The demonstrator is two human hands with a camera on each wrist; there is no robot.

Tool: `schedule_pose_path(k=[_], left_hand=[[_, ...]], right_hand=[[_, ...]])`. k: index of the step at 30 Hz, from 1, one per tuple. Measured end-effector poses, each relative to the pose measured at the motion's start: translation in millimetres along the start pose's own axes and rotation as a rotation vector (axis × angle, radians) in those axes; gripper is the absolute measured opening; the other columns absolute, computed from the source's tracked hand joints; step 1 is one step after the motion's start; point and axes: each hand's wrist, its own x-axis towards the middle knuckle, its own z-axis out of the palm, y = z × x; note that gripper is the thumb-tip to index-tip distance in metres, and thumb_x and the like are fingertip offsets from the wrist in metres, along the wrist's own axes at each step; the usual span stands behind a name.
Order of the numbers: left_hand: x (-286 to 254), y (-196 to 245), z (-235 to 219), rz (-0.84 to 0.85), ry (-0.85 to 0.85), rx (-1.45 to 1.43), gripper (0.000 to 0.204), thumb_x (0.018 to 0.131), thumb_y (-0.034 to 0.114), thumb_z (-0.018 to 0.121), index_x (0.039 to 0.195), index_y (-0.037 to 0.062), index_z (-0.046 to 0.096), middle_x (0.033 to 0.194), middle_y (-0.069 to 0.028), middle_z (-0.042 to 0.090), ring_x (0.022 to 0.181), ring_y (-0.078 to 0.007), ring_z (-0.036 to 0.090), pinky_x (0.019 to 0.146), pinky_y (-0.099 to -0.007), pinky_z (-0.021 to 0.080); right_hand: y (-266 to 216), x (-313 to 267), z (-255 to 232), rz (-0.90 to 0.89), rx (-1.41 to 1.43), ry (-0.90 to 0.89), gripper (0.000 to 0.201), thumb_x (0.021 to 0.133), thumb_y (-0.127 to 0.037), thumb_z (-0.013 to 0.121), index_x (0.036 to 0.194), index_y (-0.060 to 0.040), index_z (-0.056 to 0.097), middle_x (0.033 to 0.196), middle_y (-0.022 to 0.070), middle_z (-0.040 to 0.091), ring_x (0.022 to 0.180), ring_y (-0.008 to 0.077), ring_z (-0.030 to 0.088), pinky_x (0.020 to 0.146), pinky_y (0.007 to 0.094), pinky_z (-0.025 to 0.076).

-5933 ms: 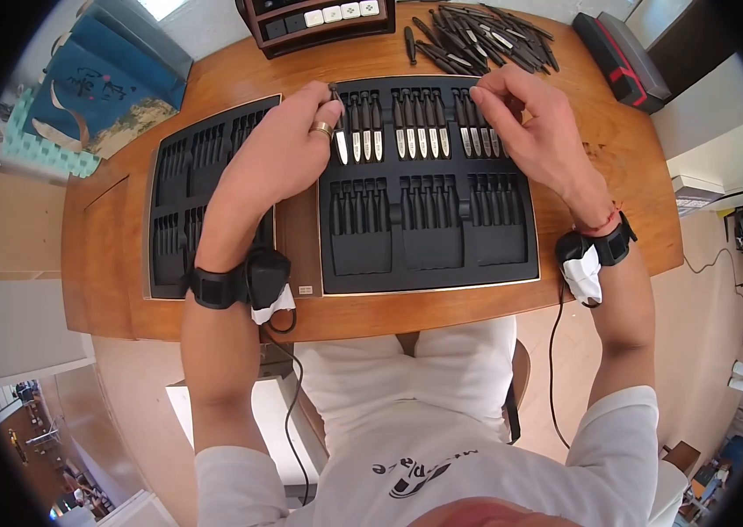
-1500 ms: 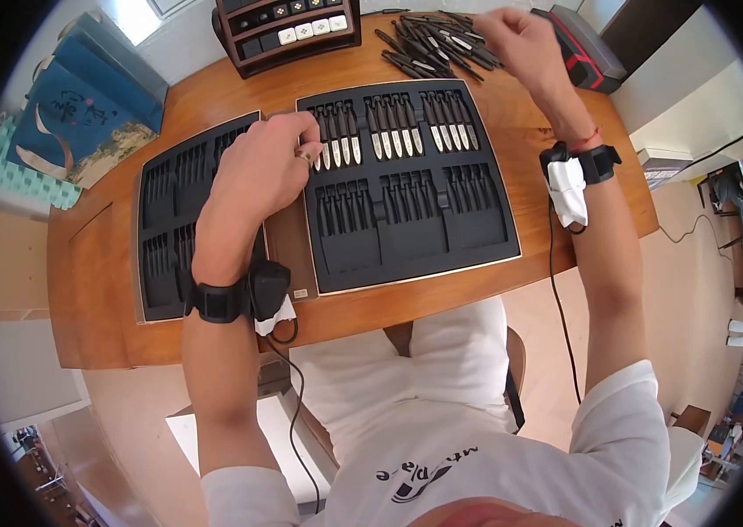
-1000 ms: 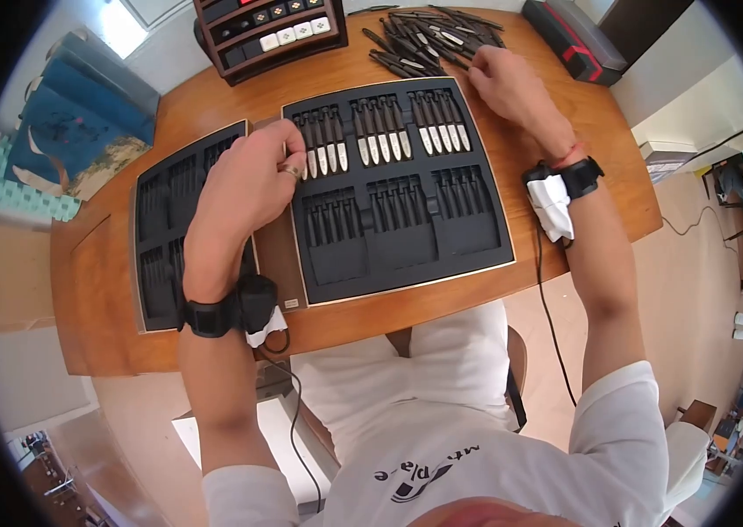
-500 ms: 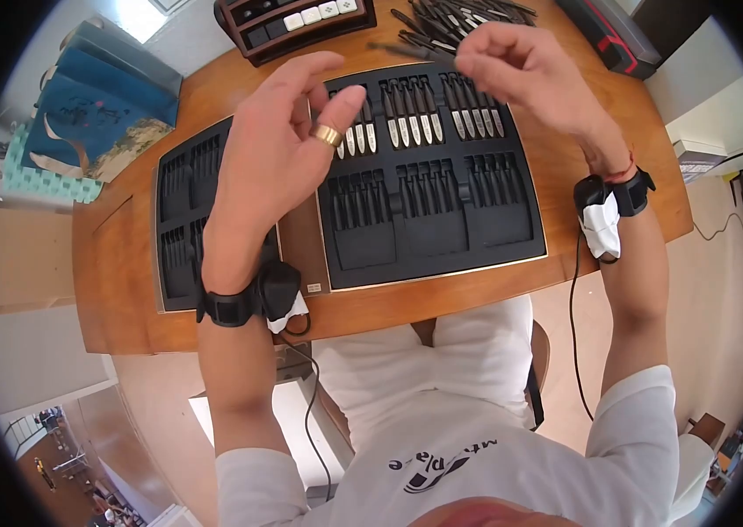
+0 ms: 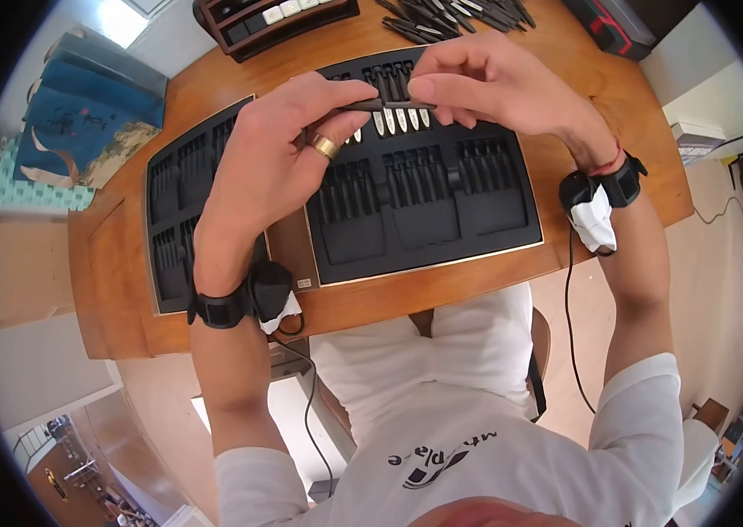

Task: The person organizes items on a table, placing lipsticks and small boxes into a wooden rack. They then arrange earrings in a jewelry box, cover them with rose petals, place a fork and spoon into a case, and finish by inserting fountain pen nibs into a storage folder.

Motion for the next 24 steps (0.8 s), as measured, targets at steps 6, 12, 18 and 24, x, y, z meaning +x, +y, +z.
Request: schedule_pose_path(k=[6,12,18,24], left_hand=[[-1.8,14.0,0.3,-0.068,0.003,-0.256,0.023,0.100,0.004,0.073,0.123,0.0047,0.078,0.086,-0.0011,0.061,0.073,-0.0109,0.053,0.065,-0.0266,0.042],[-1.5,26.7,-11.4,-0.116,-0.141,-0.511,0.026,0.102,-0.002,0.068,0.127,0.0002,0.077,0.087,0.0002,0.059,0.075,-0.0072,0.050,0.064,-0.0230,0.037],[11.0,57.5,7.1,-0.165,-0.331,-0.455,0.022,0.106,0.008,0.067,0.122,-0.0034,0.077,0.088,-0.0004,0.059,0.073,-0.0093,0.053,0.062,-0.0234,0.038],[41.1,69.4,39.8,0.079,-0.478,-0.228,0.019,0.100,-0.001,0.069,0.116,0.0038,0.077,0.090,-0.0046,0.063,0.075,-0.0142,0.054,0.068,-0.0276,0.041]], right_hand=[[1.3,-1.2,-3.3,-0.017,-0.037,-0.089,0.029,0.102,-0.030,0.072,0.094,-0.0028,0.074,0.077,0.0033,0.069,0.064,0.0104,0.060,0.059,0.0278,0.045],[26.7,12.9,-21.2,-0.089,0.069,0.365,0.030,0.100,-0.015,0.073,0.075,-0.0043,0.062,0.067,-0.0046,0.058,0.061,0.0039,0.048,0.052,0.0253,0.038],[55.9,12.7,-47.8,-0.233,-0.153,0.592,0.029,0.098,-0.017,0.072,0.078,0.0010,0.064,0.068,-0.0002,0.061,0.065,0.0091,0.054,0.057,0.0309,0.045],[62.0,21.3,-48.0,-0.298,-0.204,0.588,0.029,0.096,-0.020,0.070,0.082,0.0045,0.067,0.070,0.0097,0.067,0.068,0.0152,0.061,0.063,0.0363,0.051]])
